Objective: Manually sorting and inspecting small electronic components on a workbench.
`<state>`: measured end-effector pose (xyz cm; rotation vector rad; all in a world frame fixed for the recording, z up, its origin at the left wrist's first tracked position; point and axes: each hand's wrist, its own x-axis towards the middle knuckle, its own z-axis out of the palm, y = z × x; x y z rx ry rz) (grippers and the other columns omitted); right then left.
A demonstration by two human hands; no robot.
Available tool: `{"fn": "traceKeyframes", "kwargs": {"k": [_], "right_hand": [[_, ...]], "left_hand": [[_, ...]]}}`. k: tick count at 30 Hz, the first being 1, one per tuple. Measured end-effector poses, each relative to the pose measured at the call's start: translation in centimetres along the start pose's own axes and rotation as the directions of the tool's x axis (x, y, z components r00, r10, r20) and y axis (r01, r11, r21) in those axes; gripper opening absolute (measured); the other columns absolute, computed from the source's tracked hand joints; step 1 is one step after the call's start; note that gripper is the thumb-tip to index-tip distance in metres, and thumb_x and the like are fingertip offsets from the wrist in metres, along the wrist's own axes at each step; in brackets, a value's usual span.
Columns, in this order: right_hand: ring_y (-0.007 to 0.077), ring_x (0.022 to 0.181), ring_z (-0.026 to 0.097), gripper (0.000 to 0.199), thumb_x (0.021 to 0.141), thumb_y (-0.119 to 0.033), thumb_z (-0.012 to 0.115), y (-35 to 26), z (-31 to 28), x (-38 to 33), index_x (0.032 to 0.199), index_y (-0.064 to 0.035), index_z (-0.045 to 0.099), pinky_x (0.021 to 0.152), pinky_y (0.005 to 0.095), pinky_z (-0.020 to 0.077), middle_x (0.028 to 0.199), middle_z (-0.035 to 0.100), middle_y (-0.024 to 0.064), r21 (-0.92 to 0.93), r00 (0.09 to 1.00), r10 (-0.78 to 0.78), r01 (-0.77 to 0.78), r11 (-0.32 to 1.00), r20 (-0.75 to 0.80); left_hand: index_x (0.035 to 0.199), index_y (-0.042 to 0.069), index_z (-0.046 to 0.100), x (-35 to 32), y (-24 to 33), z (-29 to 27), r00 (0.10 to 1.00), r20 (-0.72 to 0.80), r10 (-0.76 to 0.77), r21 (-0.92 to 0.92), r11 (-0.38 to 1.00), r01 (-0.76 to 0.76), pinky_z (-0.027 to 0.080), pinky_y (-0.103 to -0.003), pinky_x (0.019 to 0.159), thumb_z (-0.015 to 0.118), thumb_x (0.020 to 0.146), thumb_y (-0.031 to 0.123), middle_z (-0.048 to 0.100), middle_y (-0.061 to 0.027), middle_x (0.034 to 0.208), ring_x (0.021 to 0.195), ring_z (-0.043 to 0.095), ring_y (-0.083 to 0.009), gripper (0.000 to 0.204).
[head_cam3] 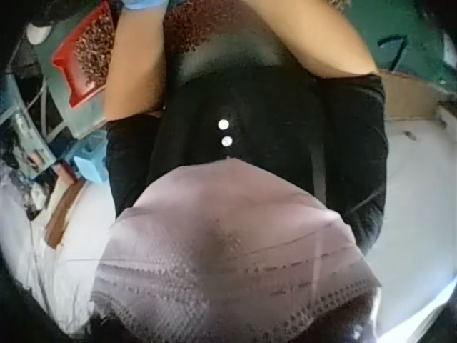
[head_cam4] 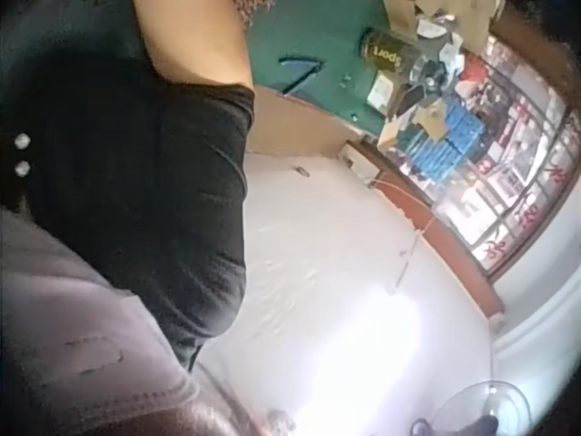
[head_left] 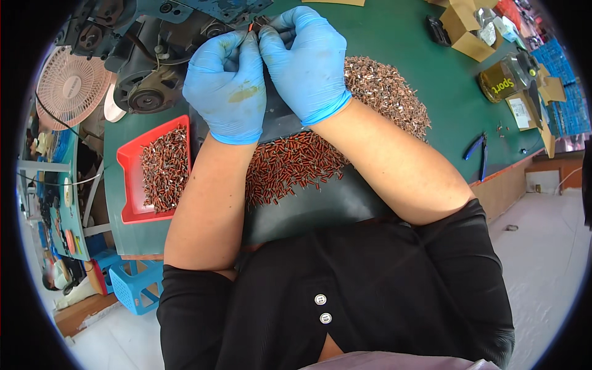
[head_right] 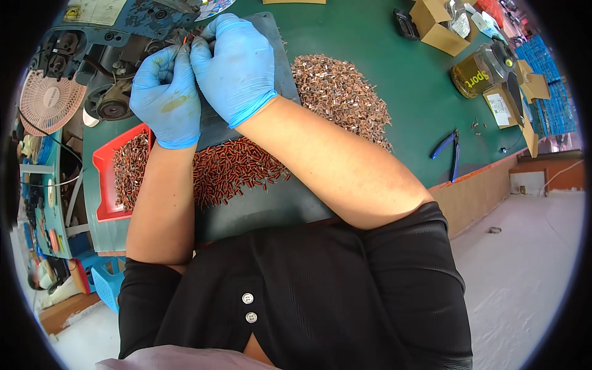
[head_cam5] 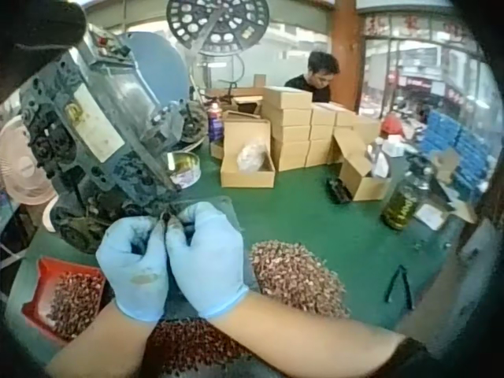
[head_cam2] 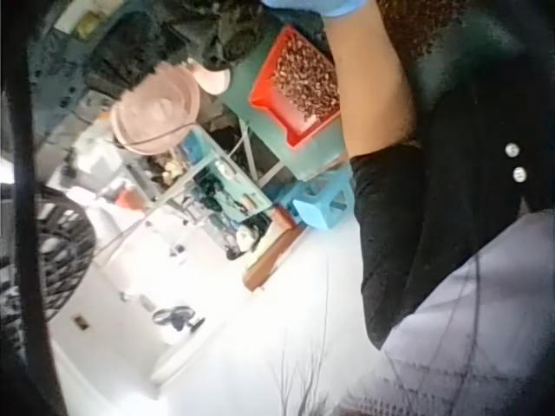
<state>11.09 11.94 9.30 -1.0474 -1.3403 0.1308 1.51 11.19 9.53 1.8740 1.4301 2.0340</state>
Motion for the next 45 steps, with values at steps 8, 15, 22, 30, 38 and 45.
{"fn": "traceKeyframes", "kwargs": {"k": [8, 15, 22, 30, 38, 45], "right_hand": [[0.0309, 0.067, 0.061, 0.013, 0.075, -0.012, 0.068, 0.3, 0.3, 0.4, 0.077, -0.0031, 0.060, 0.062, 0.0405, 0.0495, 0.072, 0.061, 0.0142, 0.049, 0.999, -0.026, 0.028, 0.998, -0.033], [0.0195, 0.060, 0.064, 0.010, 0.076, -0.009, 0.069, 0.1, 0.0, 0.8, 0.078, -0.0010, 0.064, 0.059, 0.0296, 0.0533, 0.068, 0.064, 0.0116, 0.028, 1.000, -0.019, 0.019, 0.999, 0.011], [0.0176, 0.061, 0.064, 0.011, 0.078, -0.009, 0.069, -0.5, -0.6, 0.3, 0.083, -0.0001, 0.064, 0.060, 0.0290, 0.0528, 0.071, 0.065, 0.0110, 0.038, 0.997, 0.034, -0.036, 0.999, 0.066], [0.0105, 0.069, 0.061, 0.021, 0.081, -0.009, 0.069, 2.3, -8.2, -1.1, 0.097, 0.0030, 0.064, 0.067, 0.0263, 0.0510, 0.077, 0.067, 0.0081, -0.051, 0.886, 0.164, -0.158, 0.986, 0.435], [0.0314, 0.078, 0.062, 0.011, 0.070, -0.010, 0.069, 1.8, -16.6, -3.2, 0.080, -0.0050, 0.067, 0.074, 0.0392, 0.0502, 0.079, 0.064, 0.0150, -0.258, 0.732, 0.111, 0.090, 0.962, 0.672], [0.0265, 0.086, 0.056, 0.015, 0.074, -0.017, 0.070, 2.4, -16.3, -6.5, 0.088, -0.0108, 0.068, 0.079, 0.0374, 0.0451, 0.081, 0.060, 0.0061, -0.420, 0.682, 0.078, 0.353, 0.836, 0.727]], "left_hand": [[0.081, 0.001, 0.067, 0.5, -0.3, 0.4, 0.997, 0.029, 0.066, 0.050, 0.996, -0.067, 0.046, -0.023, 0.052, 0.071, 0.077, 0.005, 0.063, -0.0056, 0.066, 0.053, 0.057, -0.0105, 0.007], [0.081, 0.002, 0.067, 0.8, -0.5, 0.6, 0.993, 0.025, 0.114, 0.106, 0.988, -0.116, 0.047, -0.025, 0.053, 0.071, 0.076, 0.006, 0.063, -0.0070, 0.066, 0.055, 0.059, -0.0136, 0.008], [0.079, 0.003, 0.068, 0.5, -0.4, 0.1, 0.992, 0.032, 0.123, 0.167, 0.978, -0.127, 0.047, -0.028, 0.054, 0.071, 0.076, 0.009, 0.063, -0.0074, 0.066, 0.054, 0.060, -0.0173, 0.007], [0.084, 0.004, 0.070, 2.3, -0.6, -3.8, 0.974, 0.219, -0.055, 0.074, 0.996, 0.039, 0.049, -0.024, 0.064, 0.072, 0.077, 0.018, 0.068, -0.0064, 0.072, 0.063, 0.062, -0.0101, 0.015], [0.098, -0.002, 0.069, 4.9, -9.4, -20.6, 0.899, 0.317, -0.301, 0.609, 0.791, 0.051, 0.048, -0.023, 0.077, 0.071, 0.083, 0.020, 0.071, -0.0079, 0.091, 0.079, 0.063, -0.0104, 0.026], [0.098, -0.003, 0.068, 2.3, -8.4, -21.5, 0.888, 0.248, -0.388, 0.401, 0.875, 0.270, 0.047, -0.022, 0.070, 0.071, 0.084, 0.019, 0.068, -0.0042, 0.084, 0.074, 0.059, -0.0089, 0.026]]}}
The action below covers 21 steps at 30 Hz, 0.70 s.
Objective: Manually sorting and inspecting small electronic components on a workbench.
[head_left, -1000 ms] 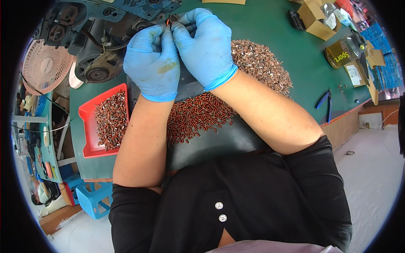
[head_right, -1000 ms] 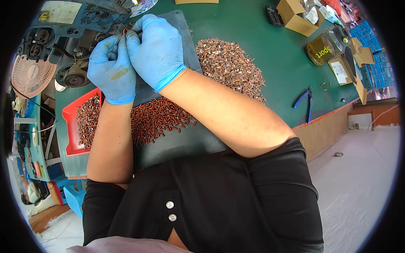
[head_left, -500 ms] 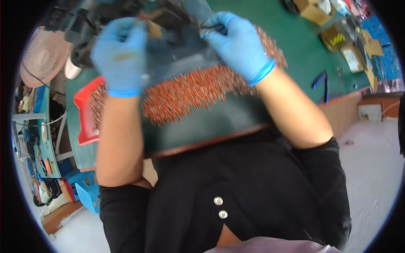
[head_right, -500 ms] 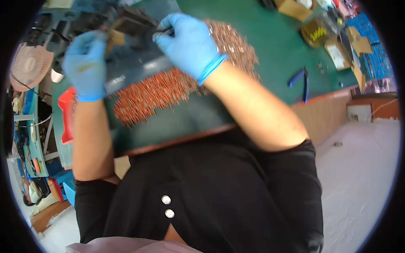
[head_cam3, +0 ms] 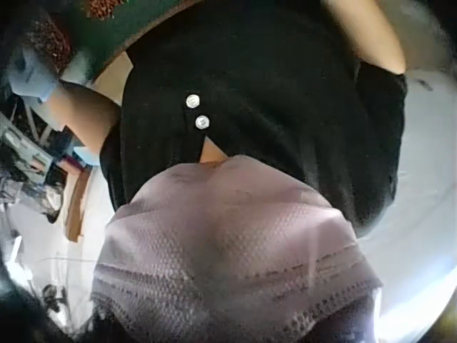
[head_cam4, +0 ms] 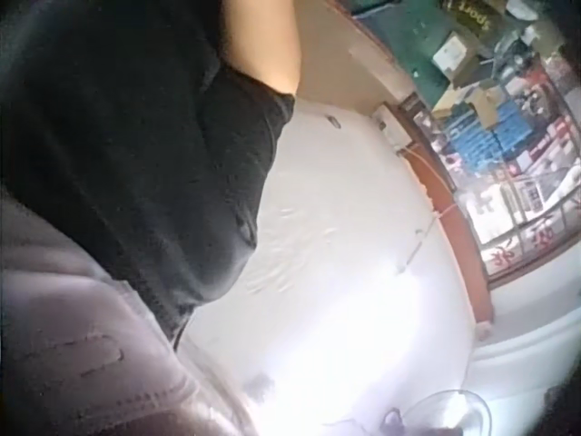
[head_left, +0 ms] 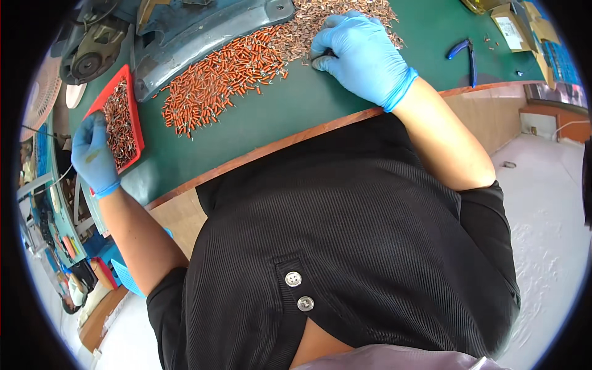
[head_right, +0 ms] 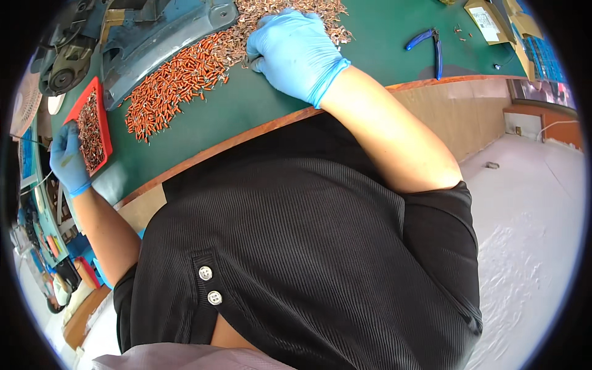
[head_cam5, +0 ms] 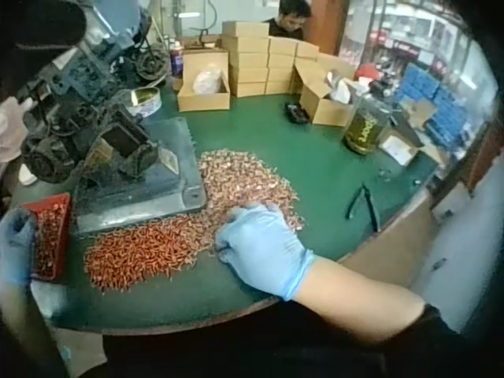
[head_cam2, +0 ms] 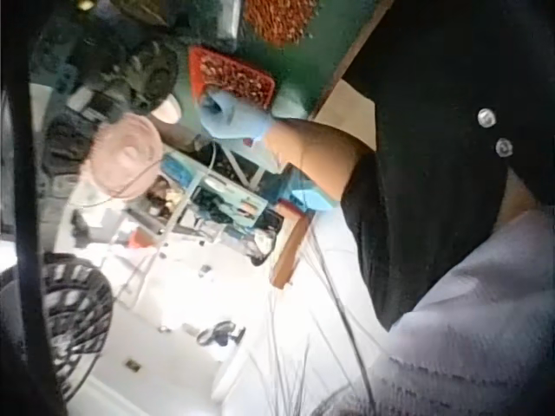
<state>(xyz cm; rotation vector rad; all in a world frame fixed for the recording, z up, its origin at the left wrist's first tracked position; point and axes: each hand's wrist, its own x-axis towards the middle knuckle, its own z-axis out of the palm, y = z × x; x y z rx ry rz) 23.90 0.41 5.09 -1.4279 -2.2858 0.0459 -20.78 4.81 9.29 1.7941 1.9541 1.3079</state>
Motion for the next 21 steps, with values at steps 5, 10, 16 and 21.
{"fn": "traceKeyframes", "kwargs": {"k": [5, 10, 16, 21], "right_hand": [[0.0289, 0.083, 0.057, 0.007, 0.076, -0.011, 0.065, -1.1, 1.2, -0.1, 0.084, -0.0094, 0.065, 0.075, 0.0397, 0.0455, 0.077, 0.057, 0.0075, -0.183, 0.995, -0.072, 0.059, 0.981, -0.067], [0.0315, 0.080, 0.057, 0.010, 0.075, -0.008, 0.066, 0.7, 0.2, 0.4, 0.085, -0.0087, 0.065, 0.076, 0.0416, 0.0470, 0.082, 0.060, 0.0099, 0.140, 0.996, -0.044, 0.055, 0.989, -0.080], [0.0310, 0.085, 0.056, 0.012, 0.073, -0.011, 0.069, -0.1, 0.6, -0.6, 0.084, -0.0093, 0.065, 0.077, 0.0400, 0.0466, 0.084, 0.061, 0.0079, 0.040, 0.997, -0.056, 0.059, 0.997, -0.061], [0.0299, 0.088, 0.055, 0.010, 0.073, -0.014, 0.069, -1.0, 1.2, -0.6, 0.082, -0.0102, 0.064, 0.079, 0.0402, 0.0434, 0.084, 0.057, 0.0071, -0.198, 0.995, -0.070, 0.055, 0.979, -0.067]], "left_hand": [[0.097, -0.001, 0.068, -4.6, 7.2, 5.6, 0.976, 0.160, 0.145, -0.176, 0.978, -0.116, 0.046, -0.020, 0.071, 0.068, 0.086, 0.012, 0.068, -0.0048, 0.085, 0.076, 0.058, -0.0076, 0.017], [0.092, -0.001, 0.067, -7.8, 12.1, 9.5, 0.893, 0.314, 0.322, -0.247, 0.936, -0.251, 0.046, -0.022, 0.066, 0.068, 0.083, 0.007, 0.065, -0.0036, 0.078, 0.070, 0.057, -0.0073, 0.011], [0.092, 0.001, 0.067, -9.8, 14.3, 11.6, 0.743, 0.441, 0.503, -0.189, 0.862, -0.471, 0.048, -0.023, 0.065, 0.069, 0.082, 0.007, 0.065, -0.0047, 0.078, 0.067, 0.059, -0.0088, 0.013], [0.094, -0.001, 0.066, -10.3, 14.2, 11.8, 0.777, 0.542, 0.319, -0.302, 0.937, -0.175, 0.048, -0.023, 0.064, 0.069, 0.082, 0.007, 0.065, -0.0048, 0.080, 0.067, 0.058, -0.0089, 0.014]]}}
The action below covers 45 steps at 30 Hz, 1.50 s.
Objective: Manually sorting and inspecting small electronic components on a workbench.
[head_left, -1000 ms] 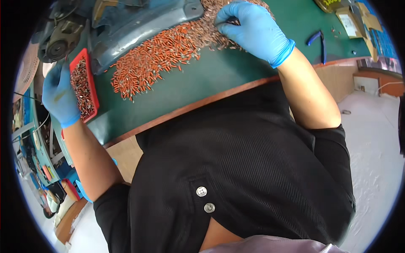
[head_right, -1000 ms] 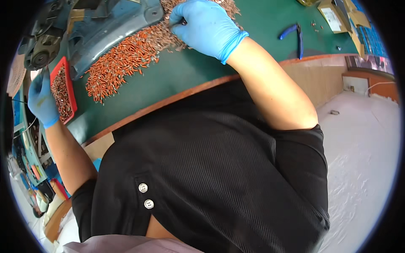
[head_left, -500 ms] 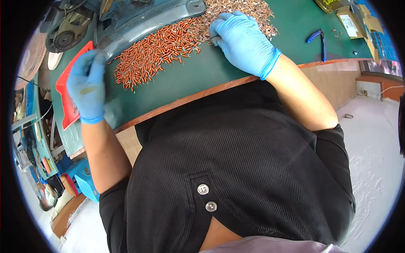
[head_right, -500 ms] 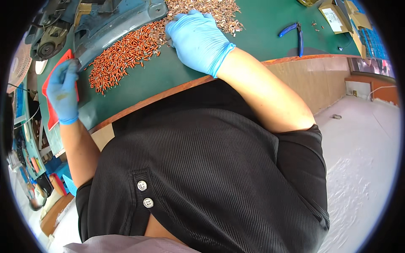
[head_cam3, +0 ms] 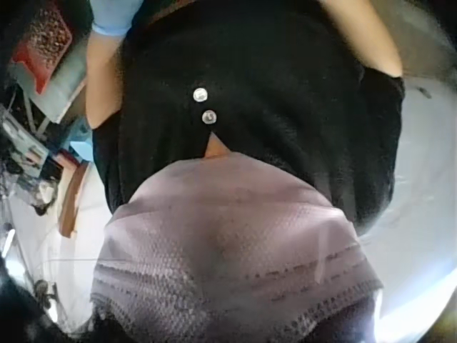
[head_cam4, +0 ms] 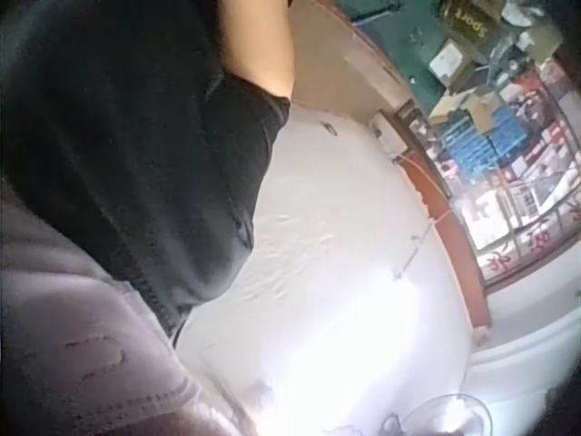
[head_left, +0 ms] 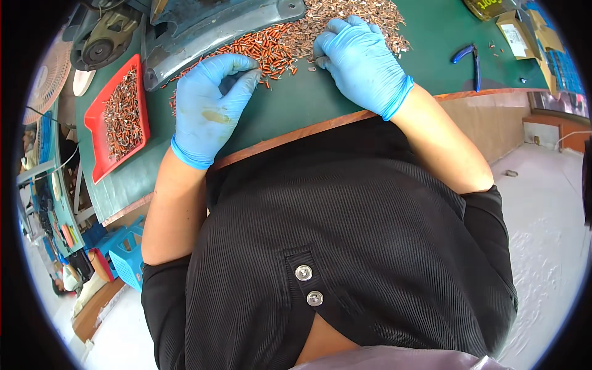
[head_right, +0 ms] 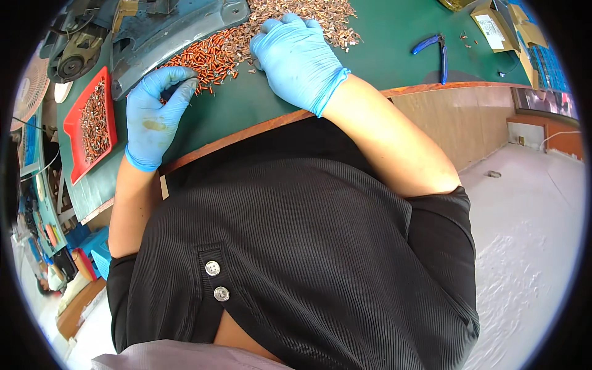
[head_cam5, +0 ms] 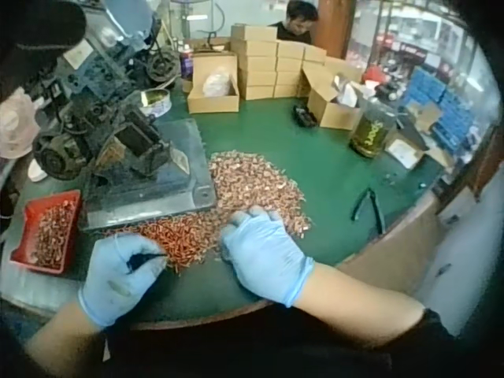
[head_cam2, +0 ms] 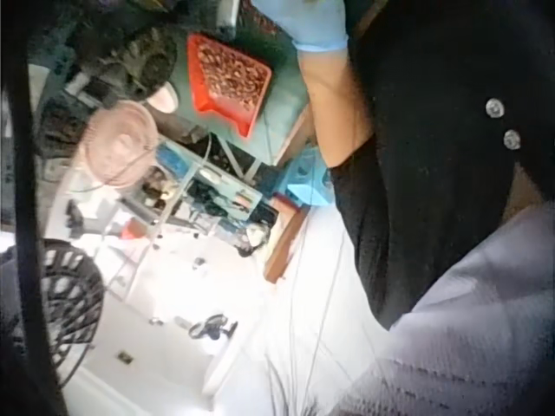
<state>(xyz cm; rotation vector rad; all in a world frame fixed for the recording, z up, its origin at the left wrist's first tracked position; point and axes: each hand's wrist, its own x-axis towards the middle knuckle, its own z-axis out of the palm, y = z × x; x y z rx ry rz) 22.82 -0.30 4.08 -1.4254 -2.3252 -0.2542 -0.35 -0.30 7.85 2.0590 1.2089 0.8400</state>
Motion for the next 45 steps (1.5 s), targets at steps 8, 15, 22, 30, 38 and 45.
{"fn": "traceKeyframes", "kwargs": {"k": [8, 15, 22, 30, 38, 45], "right_hand": [[0.0288, 0.088, 0.055, 0.009, 0.075, -0.017, 0.068, -0.6, -0.1, 0.3, 0.078, -0.0099, 0.063, 0.078, 0.0429, 0.0432, 0.084, 0.058, 0.0070, 0.179, 0.999, -0.001, -0.007, 0.984, 0.042], [0.0281, 0.077, 0.059, 0.011, 0.079, -0.007, 0.066, -1.1, -0.7, 0.2, 0.089, -0.0062, 0.061, 0.070, 0.0371, 0.0481, 0.082, 0.060, 0.0088, 0.483, 0.997, 0.045, -0.013, 0.875, -0.055], [0.0084, 0.074, 0.055, 0.012, 0.086, 0.000, 0.062, -2.8, -1.4, -0.2, 0.097, -0.0025, 0.060, 0.068, 0.0217, 0.0477, 0.083, 0.061, 0.0016, 0.829, 0.962, 0.232, -0.245, 0.502, 0.144], [0.0060, 0.070, 0.054, 0.015, 0.081, 0.002, 0.067, -4.1, -3.5, 0.0, 0.093, -0.0027, 0.060, 0.064, 0.0215, 0.0484, 0.078, 0.060, 0.0011, 0.773, 0.975, 0.216, -0.171, 0.611, 0.045], [0.0069, 0.071, 0.055, 0.015, 0.081, 0.005, 0.063, -4.4, -3.2, -0.2, 0.093, -0.0019, 0.059, 0.066, 0.0216, 0.0487, 0.080, 0.059, 0.0012, 0.843, 0.987, 0.158, -0.097, 0.530, 0.015], [0.0074, 0.079, 0.057, 0.010, 0.086, 0.002, 0.058, -4.6, -3.6, -0.2, 0.096, 0.0009, 0.060, 0.073, 0.0218, 0.0483, 0.084, 0.060, -0.0009, 0.922, 0.927, 0.281, -0.315, 0.225, 0.248]], "left_hand": [[0.093, 0.000, 0.066, 0.0, 0.5, 0.7, 1.000, 0.000, -0.010, -0.016, 1.000, 0.010, 0.048, -0.023, 0.064, 0.068, 0.082, 0.007, 0.065, -0.0052, 0.079, 0.067, 0.058, -0.0096, 0.014], [0.093, 0.001, 0.067, 0.0, 1.0, 1.4, 0.999, 0.007, 0.038, -0.042, 0.998, -0.038, 0.048, -0.025, 0.065, 0.068, 0.081, 0.008, 0.065, -0.0056, 0.079, 0.069, 0.059, -0.0103, 0.015], [0.106, 0.000, 0.062, -0.1, 1.8, 2.0, 0.973, 0.103, -0.208, -0.425, 0.875, 0.232, 0.047, -0.022, 0.072, 0.065, 0.086, 0.008, 0.065, -0.0046, 0.091, 0.078, 0.059, -0.0087, 0.021], [0.100, 0.000, 0.063, -0.7, 2.3, 1.1, 0.972, 0.141, -0.186, -0.391, 0.892, 0.227, 0.047, -0.021, 0.069, 0.064, 0.086, 0.005, 0.064, -0.0032, 0.086, 0.073, 0.058, -0.0089, 0.015], [0.098, 0.000, 0.062, -1.1, 2.0, 0.8, 0.979, 0.140, -0.146, -0.318, 0.930, 0.184, 0.045, -0.020, 0.065, 0.064, 0.086, 0.007, 0.061, -0.0010, 0.083, 0.071, 0.055, -0.0072, 0.014], [0.100, 0.000, 0.061, -1.4, 1.3, 0.7, 0.964, 0.140, -0.228, -0.665, 0.699, 0.262, 0.041, -0.021, 0.066, 0.062, 0.086, 0.006, 0.060, -0.0031, 0.082, 0.071, 0.052, -0.0093, 0.016]]}}
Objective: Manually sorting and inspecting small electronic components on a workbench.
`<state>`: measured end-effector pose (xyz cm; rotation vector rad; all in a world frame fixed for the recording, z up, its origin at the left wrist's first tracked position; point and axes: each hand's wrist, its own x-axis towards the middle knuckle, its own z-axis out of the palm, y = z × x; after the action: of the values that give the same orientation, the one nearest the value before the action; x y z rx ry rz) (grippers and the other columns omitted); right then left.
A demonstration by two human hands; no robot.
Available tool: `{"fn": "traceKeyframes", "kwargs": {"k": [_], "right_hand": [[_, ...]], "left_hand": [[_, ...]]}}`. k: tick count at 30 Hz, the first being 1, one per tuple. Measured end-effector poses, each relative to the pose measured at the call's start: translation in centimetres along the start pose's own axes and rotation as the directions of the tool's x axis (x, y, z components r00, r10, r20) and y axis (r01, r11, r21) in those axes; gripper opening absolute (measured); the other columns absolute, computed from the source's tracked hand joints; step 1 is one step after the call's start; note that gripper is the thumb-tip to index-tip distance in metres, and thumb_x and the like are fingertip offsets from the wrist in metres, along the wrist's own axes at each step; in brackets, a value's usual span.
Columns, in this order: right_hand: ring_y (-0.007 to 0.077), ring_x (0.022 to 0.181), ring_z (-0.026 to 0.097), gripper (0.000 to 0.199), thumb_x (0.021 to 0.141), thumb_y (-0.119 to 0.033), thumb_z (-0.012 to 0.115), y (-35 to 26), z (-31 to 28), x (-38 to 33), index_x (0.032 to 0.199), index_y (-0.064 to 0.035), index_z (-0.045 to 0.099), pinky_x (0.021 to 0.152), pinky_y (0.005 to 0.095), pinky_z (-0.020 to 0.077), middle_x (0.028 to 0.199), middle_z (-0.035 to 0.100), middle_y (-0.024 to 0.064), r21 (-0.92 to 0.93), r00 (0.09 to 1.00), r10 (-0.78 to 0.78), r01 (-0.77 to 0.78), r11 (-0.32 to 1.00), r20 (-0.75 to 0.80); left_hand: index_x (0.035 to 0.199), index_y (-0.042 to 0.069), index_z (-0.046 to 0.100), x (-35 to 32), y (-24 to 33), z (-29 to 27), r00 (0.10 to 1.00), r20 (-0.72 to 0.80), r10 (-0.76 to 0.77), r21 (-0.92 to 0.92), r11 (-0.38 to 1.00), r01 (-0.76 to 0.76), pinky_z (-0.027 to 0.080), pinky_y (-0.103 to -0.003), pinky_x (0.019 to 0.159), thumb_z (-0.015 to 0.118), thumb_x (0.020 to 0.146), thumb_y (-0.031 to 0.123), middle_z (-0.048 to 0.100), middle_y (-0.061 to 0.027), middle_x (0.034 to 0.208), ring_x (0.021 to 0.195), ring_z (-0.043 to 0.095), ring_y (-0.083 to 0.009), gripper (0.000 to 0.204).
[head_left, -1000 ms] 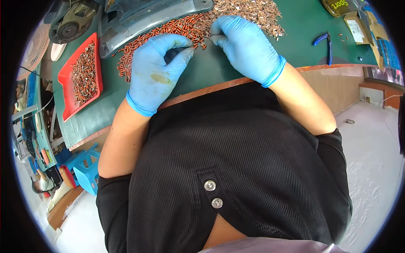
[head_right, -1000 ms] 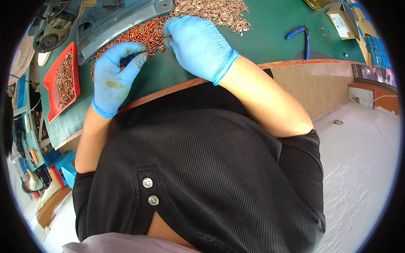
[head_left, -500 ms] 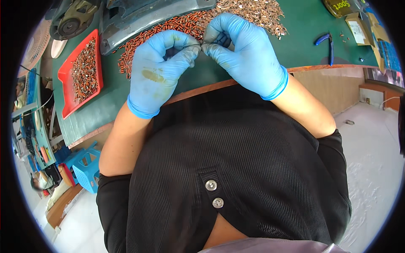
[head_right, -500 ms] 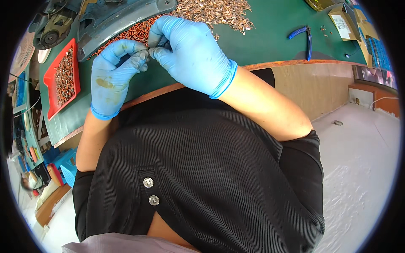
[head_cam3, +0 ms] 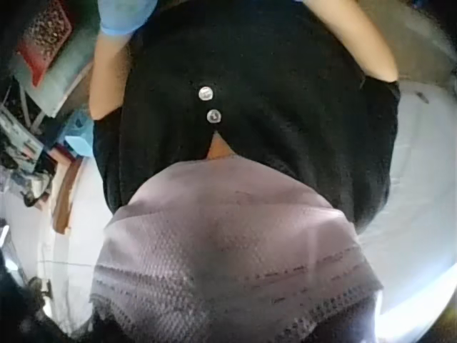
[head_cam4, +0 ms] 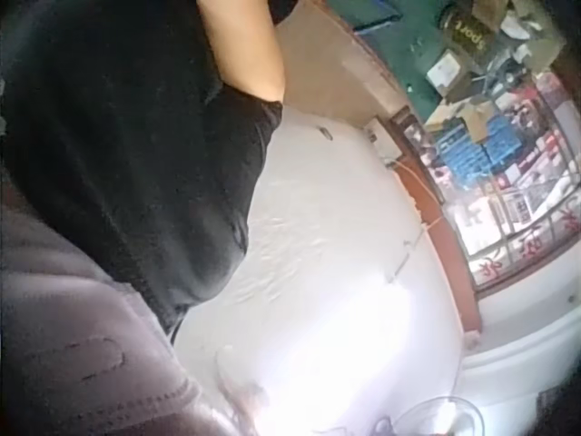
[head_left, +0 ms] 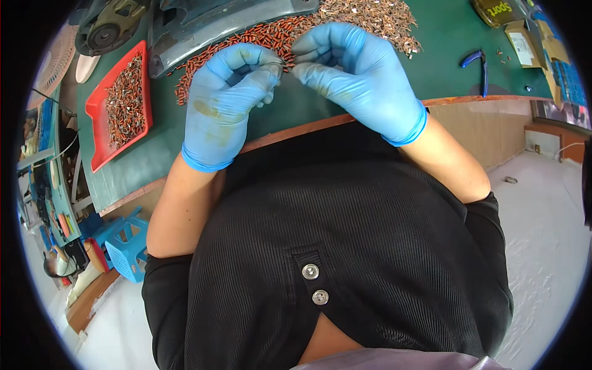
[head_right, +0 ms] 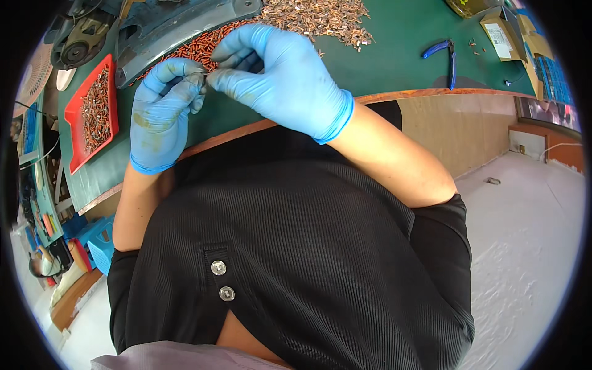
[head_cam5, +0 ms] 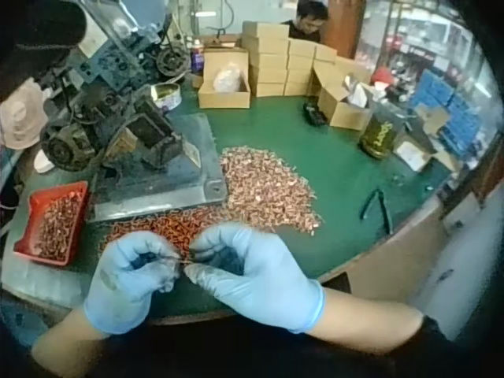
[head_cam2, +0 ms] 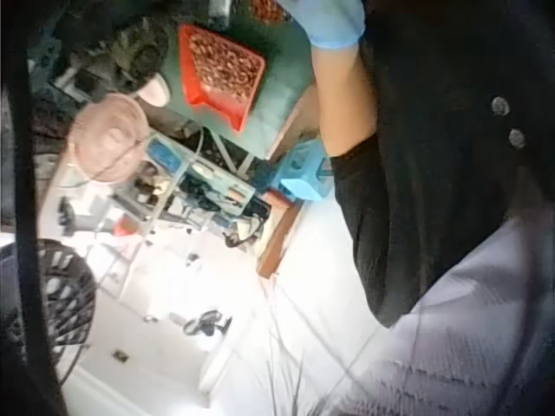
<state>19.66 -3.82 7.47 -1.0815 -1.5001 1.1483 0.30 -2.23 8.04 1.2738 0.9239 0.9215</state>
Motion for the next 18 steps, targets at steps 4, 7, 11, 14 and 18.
{"fn": "traceKeyframes", "kwargs": {"k": [4, 7, 11, 14, 18], "right_hand": [[0.0078, 0.076, 0.055, 0.006, 0.089, -0.003, 0.059, 0.9, 0.5, 0.2, 0.094, -0.0002, 0.060, 0.071, 0.0216, 0.0473, 0.082, 0.060, -0.0003, -0.132, 0.991, -0.130, 0.134, 0.982, 0.041], [0.0077, 0.074, 0.054, 0.005, 0.090, -0.004, 0.058, 0.4, 0.4, 0.2, 0.094, -0.0011, 0.060, 0.068, 0.0214, 0.0460, 0.081, 0.059, -0.0003, -0.294, 0.950, -0.297, 0.312, 0.904, 0.096], [0.0078, 0.073, 0.053, 0.006, 0.091, -0.006, 0.057, 1.0, 0.6, 0.2, 0.094, -0.0008, 0.059, 0.067, 0.0222, 0.0453, 0.081, 0.058, -0.0005, -0.259, 0.931, -0.360, 0.361, 0.896, 0.055], [0.0091, 0.078, 0.057, 0.008, 0.090, -0.004, 0.059, 1.2, 0.6, 0.1, 0.098, 0.0005, 0.060, 0.074, 0.0222, 0.0471, 0.086, 0.060, 0.0014, 0.124, 0.983, -0.145, 0.158, 0.980, -0.109], [0.0128, 0.092, 0.063, 0.022, 0.085, 0.006, 0.062, 0.6, 1.8, -0.1, 0.106, 0.0014, 0.062, 0.085, 0.0252, 0.0512, 0.099, 0.066, 0.0067, 0.326, 0.994, -0.082, 0.100, 0.940, -0.068]], "left_hand": [[0.097, 0.002, 0.063, -0.2, -0.5, 0.2, 1.000, -0.004, 0.027, -0.009, 1.000, -0.027, 0.044, -0.020, 0.063, 0.062, 0.087, 0.010, 0.062, -0.0009, 0.082, 0.069, 0.055, -0.0067, 0.013], [0.098, 0.002, 0.062, -0.4, -0.6, 0.5, 0.996, -0.013, 0.083, -0.060, 0.995, -0.084, 0.044, -0.020, 0.063, 0.062, 0.087, 0.010, 0.061, -0.0010, 0.082, 0.069, 0.054, -0.0066, 0.013], [0.100, 0.002, 0.061, -0.4, -0.9, 0.6, 0.997, -0.010, 0.083, -0.269, 0.960, -0.082, 0.043, -0.021, 0.065, 0.060, 0.088, 0.006, 0.060, -0.0030, 0.083, 0.069, 0.053, -0.0084, 0.013], [0.101, 0.001, 0.061, -0.2, -1.0, 0.6, 0.997, 0.012, 0.079, -0.443, 0.894, -0.065, 0.043, -0.022, 0.067, 0.059, 0.088, 0.004, 0.060, -0.0046, 0.085, 0.071, 0.052, -0.0102, 0.013], [0.104, 0.000, 0.060, -0.5, -1.0, 1.9, 0.997, -0.073, 0.020, -0.545, 0.836, -0.057, 0.044, -0.023, 0.069, 0.058, 0.089, 0.003, 0.061, -0.0059, 0.086, 0.072, 0.052, -0.0122, 0.015]]}}
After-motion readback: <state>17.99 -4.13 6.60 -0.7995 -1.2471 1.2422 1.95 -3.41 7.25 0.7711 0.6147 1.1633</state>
